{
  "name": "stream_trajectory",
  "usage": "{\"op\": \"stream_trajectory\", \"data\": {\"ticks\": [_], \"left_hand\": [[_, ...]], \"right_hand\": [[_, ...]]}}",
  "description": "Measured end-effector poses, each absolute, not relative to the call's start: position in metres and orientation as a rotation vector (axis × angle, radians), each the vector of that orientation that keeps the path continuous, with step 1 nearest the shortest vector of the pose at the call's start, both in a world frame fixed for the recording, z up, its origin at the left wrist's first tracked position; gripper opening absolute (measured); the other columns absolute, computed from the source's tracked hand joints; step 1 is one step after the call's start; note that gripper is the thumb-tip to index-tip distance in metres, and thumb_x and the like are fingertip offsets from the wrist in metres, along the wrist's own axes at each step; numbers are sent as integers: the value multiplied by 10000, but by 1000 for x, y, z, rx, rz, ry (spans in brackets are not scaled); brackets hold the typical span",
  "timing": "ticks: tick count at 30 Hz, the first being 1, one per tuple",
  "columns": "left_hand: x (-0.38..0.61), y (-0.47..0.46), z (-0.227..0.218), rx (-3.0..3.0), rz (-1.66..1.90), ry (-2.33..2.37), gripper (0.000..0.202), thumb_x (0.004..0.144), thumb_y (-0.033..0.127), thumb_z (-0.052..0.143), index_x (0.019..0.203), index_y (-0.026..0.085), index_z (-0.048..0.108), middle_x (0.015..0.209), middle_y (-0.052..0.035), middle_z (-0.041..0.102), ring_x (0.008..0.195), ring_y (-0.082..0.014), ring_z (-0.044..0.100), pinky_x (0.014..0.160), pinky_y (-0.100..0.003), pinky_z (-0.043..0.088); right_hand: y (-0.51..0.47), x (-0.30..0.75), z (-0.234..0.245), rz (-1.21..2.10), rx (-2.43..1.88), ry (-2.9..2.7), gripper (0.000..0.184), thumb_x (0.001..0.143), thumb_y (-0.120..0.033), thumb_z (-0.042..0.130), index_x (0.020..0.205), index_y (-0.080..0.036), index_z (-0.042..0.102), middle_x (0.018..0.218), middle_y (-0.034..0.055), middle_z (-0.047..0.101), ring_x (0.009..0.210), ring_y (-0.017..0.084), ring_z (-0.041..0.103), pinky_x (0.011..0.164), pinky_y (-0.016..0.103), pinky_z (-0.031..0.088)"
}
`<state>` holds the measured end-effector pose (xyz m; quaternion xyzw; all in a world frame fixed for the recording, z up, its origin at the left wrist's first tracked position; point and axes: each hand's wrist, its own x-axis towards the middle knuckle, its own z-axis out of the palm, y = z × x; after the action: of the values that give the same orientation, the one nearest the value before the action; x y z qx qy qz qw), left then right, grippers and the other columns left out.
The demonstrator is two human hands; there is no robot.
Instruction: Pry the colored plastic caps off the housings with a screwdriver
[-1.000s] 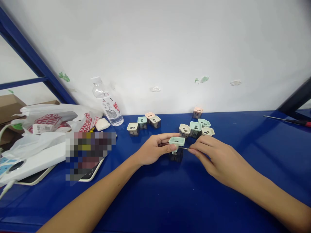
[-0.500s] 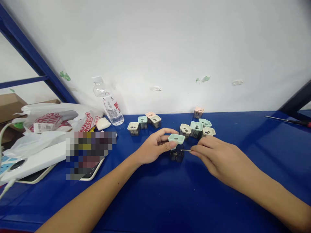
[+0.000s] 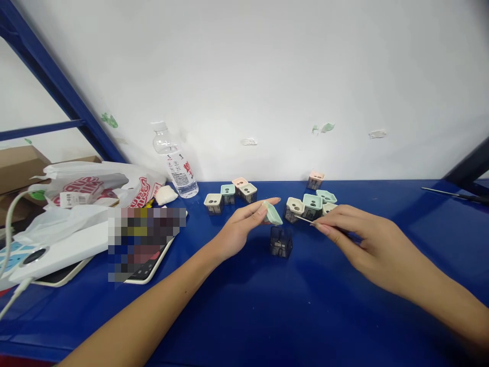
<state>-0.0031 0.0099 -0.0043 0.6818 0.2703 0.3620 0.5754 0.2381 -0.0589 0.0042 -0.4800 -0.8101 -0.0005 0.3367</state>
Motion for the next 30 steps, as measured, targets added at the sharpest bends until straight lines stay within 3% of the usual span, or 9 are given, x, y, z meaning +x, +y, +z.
{"op": "stream_trajectory", "data": {"ticks": [3,8,13,18,22,27,30], "left_hand": [[-4,1,5,1878,919,718,452,951,430,488,1314,173,568,1152,-83,628,1084,-212,551,982,-320,384],[1,-14,10,2126,992,621,395,922,400,544,1213,133,561,903,-48,630,754,-133,561,728,-246,452],[6,-20,4,2280,941,535,363,903,373,591,1175,133,589,1051,-71,655,875,-140,597,787,-218,448],[8,-23,2,2309,897,476,327,950,348,516,1164,114,600,1050,-73,668,920,-137,607,807,-203,433],[7,-21,5,2260,949,525,343,940,359,532,1160,108,607,1071,-80,672,914,-139,614,787,-204,441],[4,-17,4,2223,1016,642,344,922,389,551,1125,123,630,1045,-79,688,861,-154,621,768,-230,449],[4,-15,3,2216,1027,681,356,925,407,538,1130,132,635,1019,-76,691,819,-154,620,732,-235,455]], "right_hand": [[-61,233,5,-43,-1184,-2082,191,968,-273,470,939,-222,652,885,30,673,774,154,634,667,264,497],[-65,224,-1,-23,-1124,-2149,182,970,-246,462,1006,-235,641,830,6,669,672,123,627,592,233,482],[-70,217,2,92,-1045,-2181,147,965,-226,476,990,-231,621,712,-21,588,591,93,547,537,213,432],[-77,212,8,231,-1041,-2212,98,946,-241,508,946,-228,605,681,-33,532,553,82,482,493,208,394],[-76,216,7,221,-1087,-2197,95,932,-265,538,974,-245,621,707,-30,561,577,86,506,506,212,401],[-70,224,5,223,-1178,-2145,230,969,-293,474,837,-240,654,680,-17,584,578,104,539,530,240,422],[-70,224,4,213,-1184,-2132,223,969,-288,481,853,-240,665,693,-19,606,582,106,554,533,237,428]]}}
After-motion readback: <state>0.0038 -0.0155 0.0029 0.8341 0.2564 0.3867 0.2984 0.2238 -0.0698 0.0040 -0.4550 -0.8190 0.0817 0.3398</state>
